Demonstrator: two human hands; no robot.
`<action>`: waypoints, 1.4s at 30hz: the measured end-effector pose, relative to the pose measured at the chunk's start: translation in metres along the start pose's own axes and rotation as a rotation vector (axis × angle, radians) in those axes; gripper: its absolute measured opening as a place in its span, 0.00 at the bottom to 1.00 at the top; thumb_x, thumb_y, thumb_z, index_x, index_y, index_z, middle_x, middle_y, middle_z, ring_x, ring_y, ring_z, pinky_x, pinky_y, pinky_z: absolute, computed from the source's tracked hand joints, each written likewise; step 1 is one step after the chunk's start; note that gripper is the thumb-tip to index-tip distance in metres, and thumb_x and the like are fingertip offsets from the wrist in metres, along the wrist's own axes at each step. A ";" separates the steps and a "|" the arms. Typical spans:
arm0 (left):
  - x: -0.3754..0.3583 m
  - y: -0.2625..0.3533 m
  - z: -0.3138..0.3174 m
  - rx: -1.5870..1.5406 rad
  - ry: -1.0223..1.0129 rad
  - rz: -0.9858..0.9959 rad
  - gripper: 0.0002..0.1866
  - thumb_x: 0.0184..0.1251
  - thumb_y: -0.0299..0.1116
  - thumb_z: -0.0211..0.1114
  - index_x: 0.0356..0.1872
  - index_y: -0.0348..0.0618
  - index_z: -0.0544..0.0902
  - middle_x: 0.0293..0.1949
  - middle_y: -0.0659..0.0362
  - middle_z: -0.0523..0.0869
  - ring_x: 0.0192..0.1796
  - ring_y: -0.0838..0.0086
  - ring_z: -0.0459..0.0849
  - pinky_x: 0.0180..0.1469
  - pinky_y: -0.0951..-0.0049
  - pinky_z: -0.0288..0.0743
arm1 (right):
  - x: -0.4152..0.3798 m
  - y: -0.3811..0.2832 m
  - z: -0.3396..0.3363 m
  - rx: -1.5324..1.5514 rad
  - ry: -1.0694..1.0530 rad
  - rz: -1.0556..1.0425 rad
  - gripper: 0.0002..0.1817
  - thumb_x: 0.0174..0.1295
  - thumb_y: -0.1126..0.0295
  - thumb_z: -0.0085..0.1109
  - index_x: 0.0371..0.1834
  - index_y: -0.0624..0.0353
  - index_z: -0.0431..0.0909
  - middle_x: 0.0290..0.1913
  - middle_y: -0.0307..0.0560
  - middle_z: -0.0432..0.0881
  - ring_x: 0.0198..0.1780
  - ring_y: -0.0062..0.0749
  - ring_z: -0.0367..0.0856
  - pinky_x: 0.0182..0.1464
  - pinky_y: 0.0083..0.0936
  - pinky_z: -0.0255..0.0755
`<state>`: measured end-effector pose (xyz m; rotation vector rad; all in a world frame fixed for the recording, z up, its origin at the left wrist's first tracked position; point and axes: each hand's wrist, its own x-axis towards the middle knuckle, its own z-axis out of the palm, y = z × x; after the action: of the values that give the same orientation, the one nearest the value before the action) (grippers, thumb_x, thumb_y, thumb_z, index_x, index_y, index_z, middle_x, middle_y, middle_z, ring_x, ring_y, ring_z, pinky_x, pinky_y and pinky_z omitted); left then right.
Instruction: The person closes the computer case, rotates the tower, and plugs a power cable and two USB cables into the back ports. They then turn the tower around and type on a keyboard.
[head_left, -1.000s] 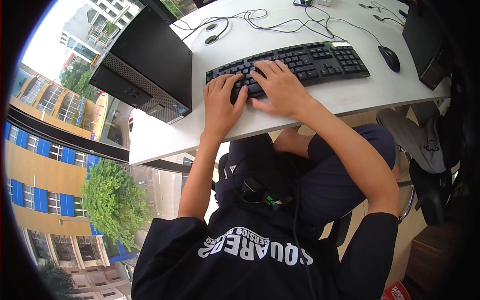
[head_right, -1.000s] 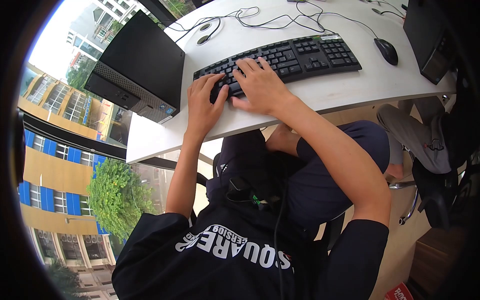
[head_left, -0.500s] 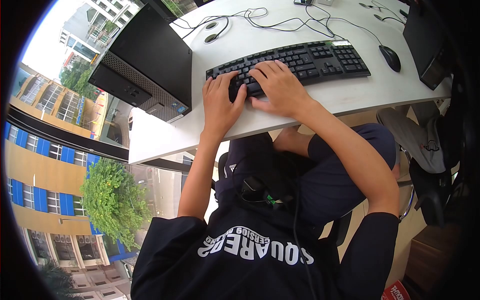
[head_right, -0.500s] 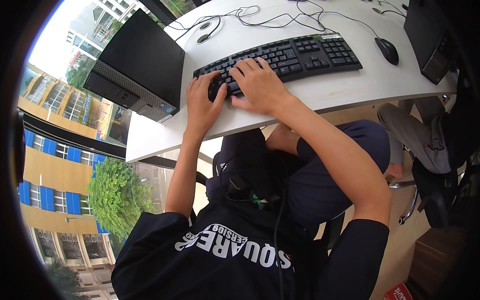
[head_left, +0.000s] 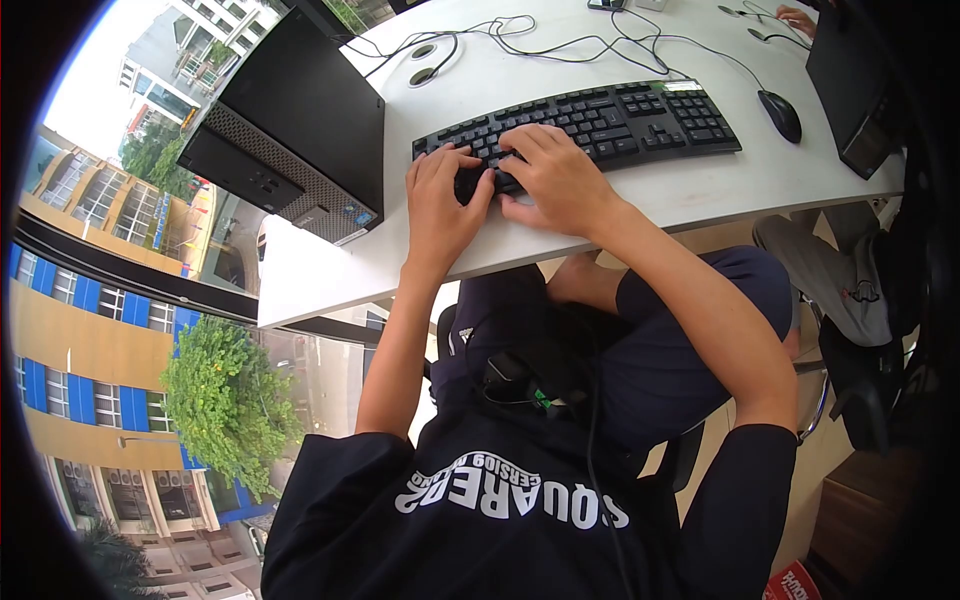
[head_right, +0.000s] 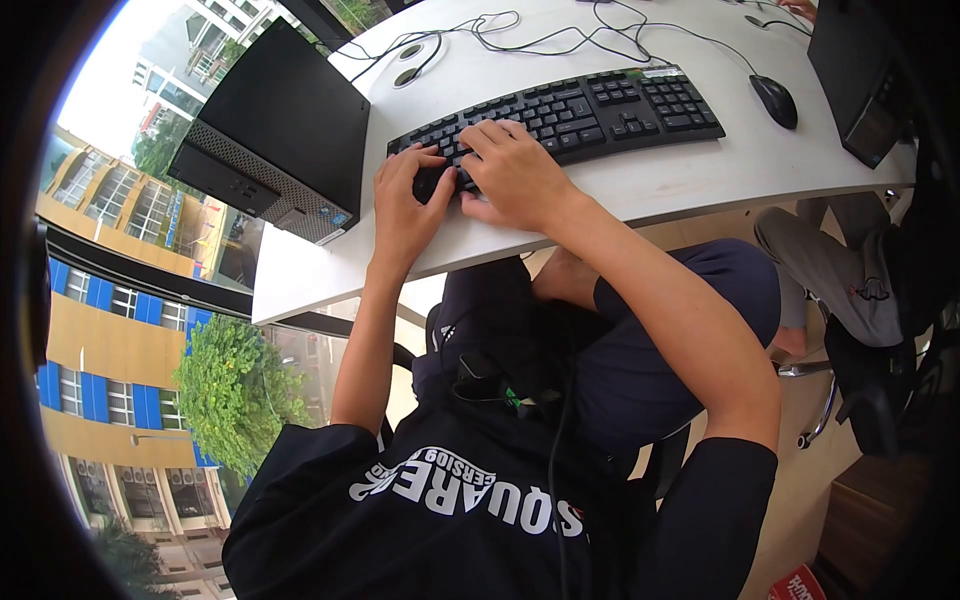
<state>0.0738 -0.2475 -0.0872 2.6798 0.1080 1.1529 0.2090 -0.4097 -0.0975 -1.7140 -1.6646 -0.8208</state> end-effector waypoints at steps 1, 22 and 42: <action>0.000 0.001 0.000 -0.003 -0.004 -0.007 0.10 0.70 0.34 0.76 0.46 0.41 0.88 0.54 0.52 0.92 0.63 0.55 0.86 0.75 0.53 0.66 | 0.000 0.000 0.001 0.006 -0.016 0.009 0.21 0.57 0.55 0.73 0.41 0.64 0.87 0.55 0.49 0.82 0.62 0.43 0.80 0.69 0.43 0.71; 0.001 0.005 -0.002 -0.061 -0.034 -0.054 0.10 0.69 0.32 0.75 0.45 0.39 0.86 0.54 0.48 0.90 0.62 0.52 0.84 0.67 0.55 0.73 | 0.000 -0.004 0.002 -0.022 -0.110 0.199 0.41 0.59 0.47 0.71 0.69 0.65 0.75 0.60 0.54 0.83 0.68 0.47 0.78 0.74 0.53 0.68; 0.000 0.008 -0.006 -0.059 -0.082 0.004 0.17 0.73 0.33 0.73 0.58 0.38 0.84 0.59 0.47 0.86 0.65 0.50 0.81 0.68 0.54 0.75 | -0.003 0.003 0.005 0.068 -0.102 0.106 0.25 0.63 0.53 0.72 0.58 0.56 0.87 0.63 0.54 0.84 0.70 0.50 0.79 0.77 0.52 0.66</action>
<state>0.0692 -0.2545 -0.0809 2.6720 0.0542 1.0287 0.2121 -0.4079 -0.1032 -1.8061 -1.6330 -0.6294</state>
